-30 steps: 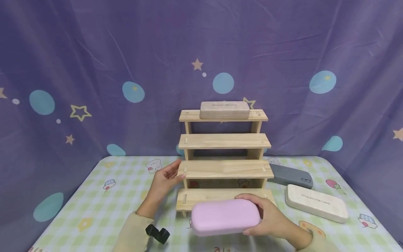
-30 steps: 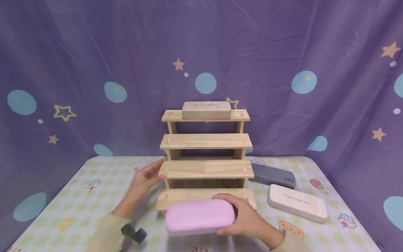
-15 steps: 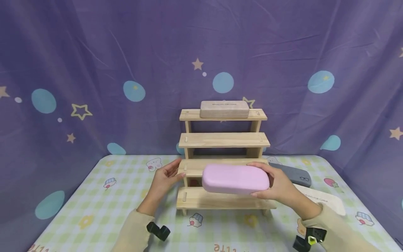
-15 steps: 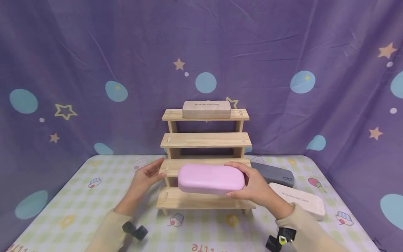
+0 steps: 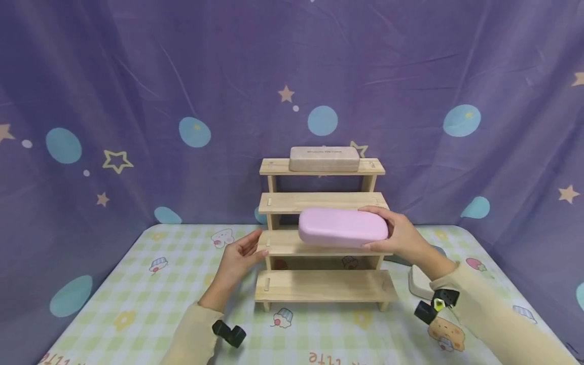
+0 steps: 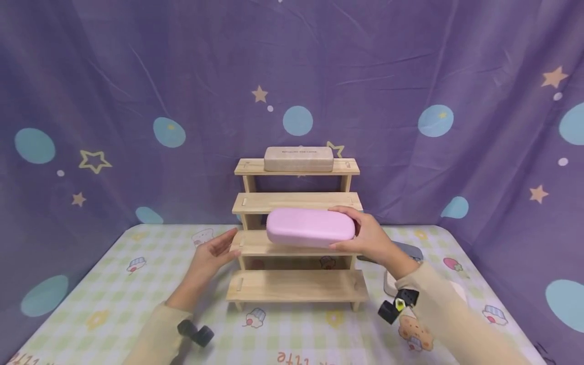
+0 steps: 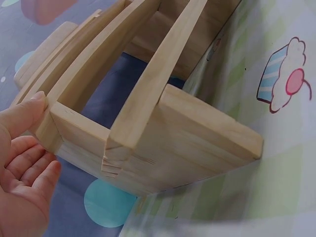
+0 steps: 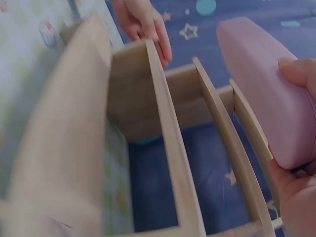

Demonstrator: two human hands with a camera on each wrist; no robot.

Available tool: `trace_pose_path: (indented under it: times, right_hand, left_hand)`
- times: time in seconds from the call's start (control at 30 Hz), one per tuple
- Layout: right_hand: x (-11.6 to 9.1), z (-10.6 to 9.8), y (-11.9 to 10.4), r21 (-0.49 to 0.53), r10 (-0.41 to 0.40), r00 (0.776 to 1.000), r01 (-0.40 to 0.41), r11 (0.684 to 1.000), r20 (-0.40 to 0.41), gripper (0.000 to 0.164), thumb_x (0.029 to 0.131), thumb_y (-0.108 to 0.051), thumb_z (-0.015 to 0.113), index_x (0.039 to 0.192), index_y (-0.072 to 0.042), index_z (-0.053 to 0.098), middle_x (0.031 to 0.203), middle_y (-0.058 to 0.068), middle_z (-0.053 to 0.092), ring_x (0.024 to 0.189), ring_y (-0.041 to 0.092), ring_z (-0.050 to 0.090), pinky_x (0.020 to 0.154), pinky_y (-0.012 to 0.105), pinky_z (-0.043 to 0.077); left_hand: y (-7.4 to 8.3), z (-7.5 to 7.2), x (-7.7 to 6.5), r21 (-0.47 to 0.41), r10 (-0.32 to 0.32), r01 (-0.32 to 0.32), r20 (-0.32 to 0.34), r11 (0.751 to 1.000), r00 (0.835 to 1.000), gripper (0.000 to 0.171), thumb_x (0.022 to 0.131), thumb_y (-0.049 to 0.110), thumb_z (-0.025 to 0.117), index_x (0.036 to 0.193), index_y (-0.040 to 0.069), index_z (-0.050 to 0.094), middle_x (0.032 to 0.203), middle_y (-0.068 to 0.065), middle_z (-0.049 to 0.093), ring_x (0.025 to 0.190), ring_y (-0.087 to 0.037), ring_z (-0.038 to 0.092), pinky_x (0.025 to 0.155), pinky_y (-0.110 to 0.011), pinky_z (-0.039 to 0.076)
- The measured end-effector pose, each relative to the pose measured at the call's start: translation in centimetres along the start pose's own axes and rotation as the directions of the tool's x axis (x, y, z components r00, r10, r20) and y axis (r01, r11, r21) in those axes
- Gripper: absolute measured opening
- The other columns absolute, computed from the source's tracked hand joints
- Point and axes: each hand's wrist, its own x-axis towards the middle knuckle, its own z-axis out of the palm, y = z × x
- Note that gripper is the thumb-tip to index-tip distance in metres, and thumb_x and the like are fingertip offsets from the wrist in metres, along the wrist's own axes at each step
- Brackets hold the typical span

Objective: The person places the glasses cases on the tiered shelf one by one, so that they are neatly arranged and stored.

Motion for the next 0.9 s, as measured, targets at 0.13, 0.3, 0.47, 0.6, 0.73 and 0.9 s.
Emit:
trace_pose_path:
  times: [0.13, 0.3, 0.47, 0.6, 0.73, 0.9]
  right_hand:
    - [1.9, -0.9, 0.2, 0.016, 0.004, 1.0, -0.004, 1.0, 0.02, 0.072, 0.064, -0.007, 0.085, 0.13, -0.008, 0.055, 0.122, 0.012, 0.058, 0.098, 0.02, 0.055, 0.079, 0.021, 0.05]
    - [3.9, -1.6, 0.3, 0.064, 0.038, 0.998, -0.042, 0.997, 0.056, 0.072, 0.065, -0.004, 0.084, 0.131, -0.008, 0.054, 0.121, 0.014, 0.056, 0.099, 0.022, 0.053, 0.08, 0.023, 0.05]
    - [5.6, -2.0, 0.7, 0.074, 0.08, 0.993, -0.086, 0.994, 0.089, 0.069, 0.067, -0.006, 0.083, 0.13, -0.007, 0.054, 0.121, 0.014, 0.057, 0.099, 0.021, 0.054, 0.08, 0.024, 0.05]
    - [6.7, -2.2, 1.1, 0.07, 0.084, 0.988, -0.093, 0.993, 0.129, 0.069, 0.068, -0.007, 0.083, 0.13, -0.008, 0.053, 0.122, 0.015, 0.057, 0.099, 0.022, 0.055, 0.081, 0.025, 0.05]
    - [7.7, -2.0, 1.4, 0.061, 0.078, 0.985, -0.089, 0.994, 0.155, 0.07, 0.069, -0.008, 0.082, 0.132, -0.008, 0.052, 0.123, 0.014, 0.056, 0.099, 0.023, 0.054, 0.082, 0.026, 0.05]
    - [8.5, -1.7, 1.6, 0.069, 0.079, 0.985, -0.09, 0.993, 0.156, 0.068, 0.069, -0.008, 0.082, 0.131, -0.009, 0.053, 0.122, 0.015, 0.055, 0.098, 0.024, 0.054, 0.081, 0.027, 0.05]
  left_hand:
    - [-0.1, 0.0, 0.1, 0.003, 0.0, 0.0, -0.002, 1.0, 1.0, 0.059, 0.081, 0.003, 0.073, 0.135, -0.003, 0.048, 0.138, -0.013, 0.049, 0.127, -0.022, 0.047, 0.101, -0.021, 0.041]
    - [-0.2, -0.1, 0.2, 0.009, 0.003, -0.003, 0.0, 1.0, 1.0, 0.06, 0.081, 0.004, 0.073, 0.135, -0.003, 0.048, 0.138, -0.013, 0.049, 0.128, -0.022, 0.046, 0.103, -0.024, 0.04]
    - [-0.3, -0.2, 0.2, 0.009, -0.002, 0.002, 0.005, 1.0, 1.0, 0.061, 0.081, 0.006, 0.074, 0.135, -0.002, 0.048, 0.138, -0.013, 0.049, 0.127, -0.022, 0.046, 0.104, -0.026, 0.04]
    - [-0.2, -0.2, 0.3, 0.018, 0.003, -0.003, 0.006, 1.0, 1.0, 0.06, 0.081, 0.007, 0.074, 0.135, -0.002, 0.049, 0.138, -0.013, 0.049, 0.127, -0.022, 0.047, 0.104, -0.026, 0.039]
    - [-0.2, -0.2, 0.3, 0.026, 0.001, -0.002, 0.004, 1.0, 1.0, 0.059, 0.081, 0.007, 0.074, 0.134, -0.001, 0.049, 0.138, -0.012, 0.05, 0.127, -0.021, 0.047, 0.104, -0.026, 0.04]
    - [-0.1, -0.1, 0.2, 0.034, -0.006, 0.006, -0.003, 0.999, 1.0, 0.059, 0.081, 0.007, 0.074, 0.134, -0.001, 0.05, 0.138, -0.012, 0.05, 0.125, -0.022, 0.049, 0.103, -0.026, 0.041]
